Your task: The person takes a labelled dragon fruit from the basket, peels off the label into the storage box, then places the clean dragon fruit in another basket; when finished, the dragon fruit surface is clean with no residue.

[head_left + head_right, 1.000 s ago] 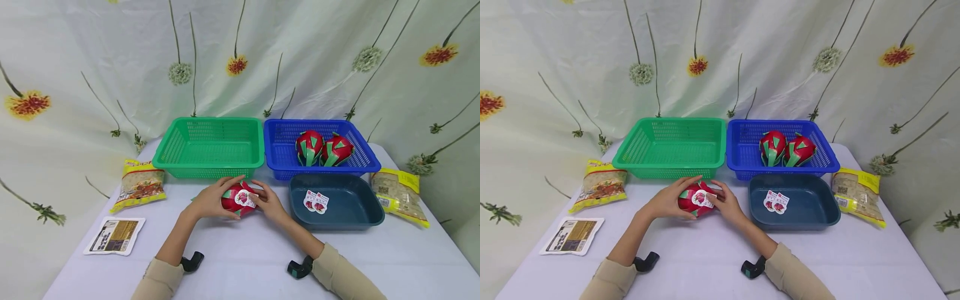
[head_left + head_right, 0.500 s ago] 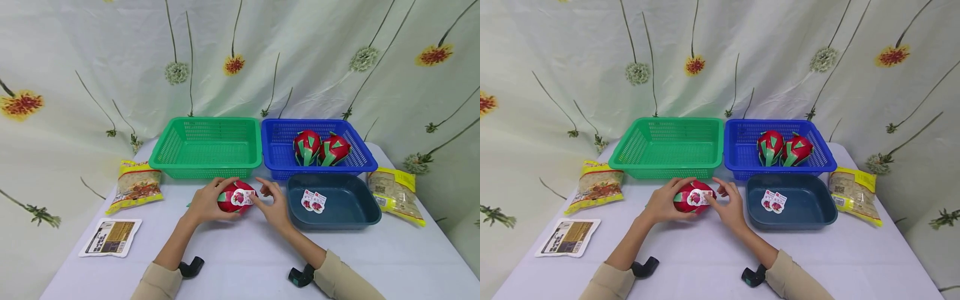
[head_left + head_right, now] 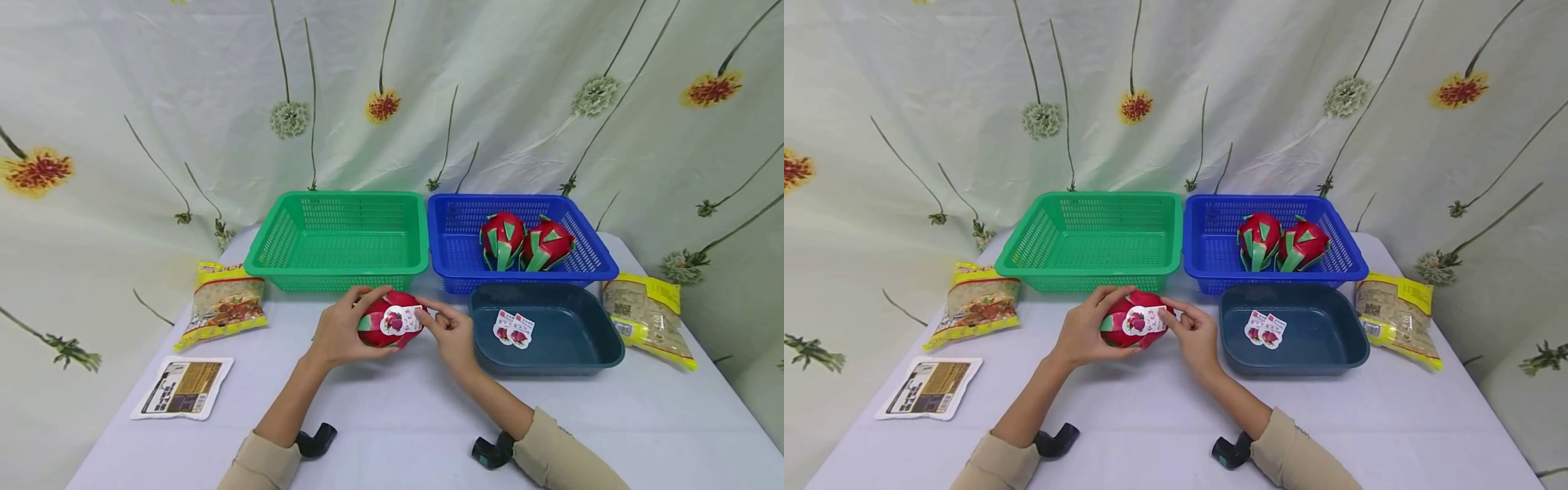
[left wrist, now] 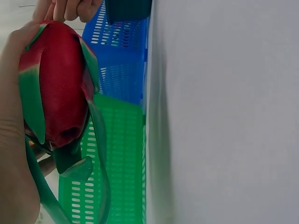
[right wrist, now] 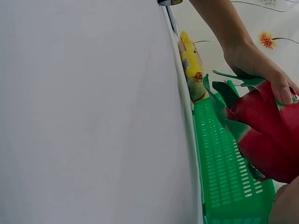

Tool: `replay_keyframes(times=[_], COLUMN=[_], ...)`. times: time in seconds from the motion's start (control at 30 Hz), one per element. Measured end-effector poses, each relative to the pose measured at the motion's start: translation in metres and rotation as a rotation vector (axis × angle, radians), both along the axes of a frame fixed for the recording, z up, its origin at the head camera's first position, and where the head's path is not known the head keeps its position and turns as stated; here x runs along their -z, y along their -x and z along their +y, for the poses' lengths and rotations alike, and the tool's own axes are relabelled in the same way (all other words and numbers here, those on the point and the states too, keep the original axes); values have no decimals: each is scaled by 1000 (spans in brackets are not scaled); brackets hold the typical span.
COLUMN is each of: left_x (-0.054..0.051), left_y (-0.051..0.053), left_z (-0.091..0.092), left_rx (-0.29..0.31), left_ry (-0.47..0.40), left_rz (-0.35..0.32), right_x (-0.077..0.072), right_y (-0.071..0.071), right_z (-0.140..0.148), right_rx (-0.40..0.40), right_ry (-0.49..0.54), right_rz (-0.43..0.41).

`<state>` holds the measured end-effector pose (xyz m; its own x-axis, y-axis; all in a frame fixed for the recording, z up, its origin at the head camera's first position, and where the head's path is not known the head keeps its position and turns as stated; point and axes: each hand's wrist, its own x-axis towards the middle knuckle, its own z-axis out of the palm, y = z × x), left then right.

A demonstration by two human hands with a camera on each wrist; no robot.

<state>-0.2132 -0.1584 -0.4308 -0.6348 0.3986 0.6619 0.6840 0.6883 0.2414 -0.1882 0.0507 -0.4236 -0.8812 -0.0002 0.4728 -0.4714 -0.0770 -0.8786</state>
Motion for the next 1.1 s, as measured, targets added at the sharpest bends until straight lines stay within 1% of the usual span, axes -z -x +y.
replay_keyframes(times=[0.17, 0.27, 0.4, 0.53, 0.63, 0.77, 0.87, 1.03, 1.1], left_x=[2, 4, 8, 14, 20, 28, 29, 29, 30], left_y=[1, 2, 4, 4, 6, 10, 12, 12, 12], left_z=[3, 5, 9, 9, 8, 6, 6, 8, 9], left_rx=[5, 0, -12, -24, -36, -39, -34, -40, -42], left_ry=[-7, -12, -19, -26, -1, 38, 41, 67, 70], left_rz=[6, -1, -28, -72, -109, -138, -147, -169, -184], right_x=[1, 0, -1, -2, -2, -2, -2, 5, 6], right_y=[2, 1, 0, -1, -3, -6, -8, -6, -8], right_z=[0, 1, 2, 3, 2, 1, 0, 3, 4], right_rx=[6, 2, 4, -9, -17, -7, -13, -24, -20], right_ry=[51, 73, 76, 74, 72, 60, 75, 87, 67], right_rz=[47, 47, -7, -104, -168, -198, -215, -191, -153])
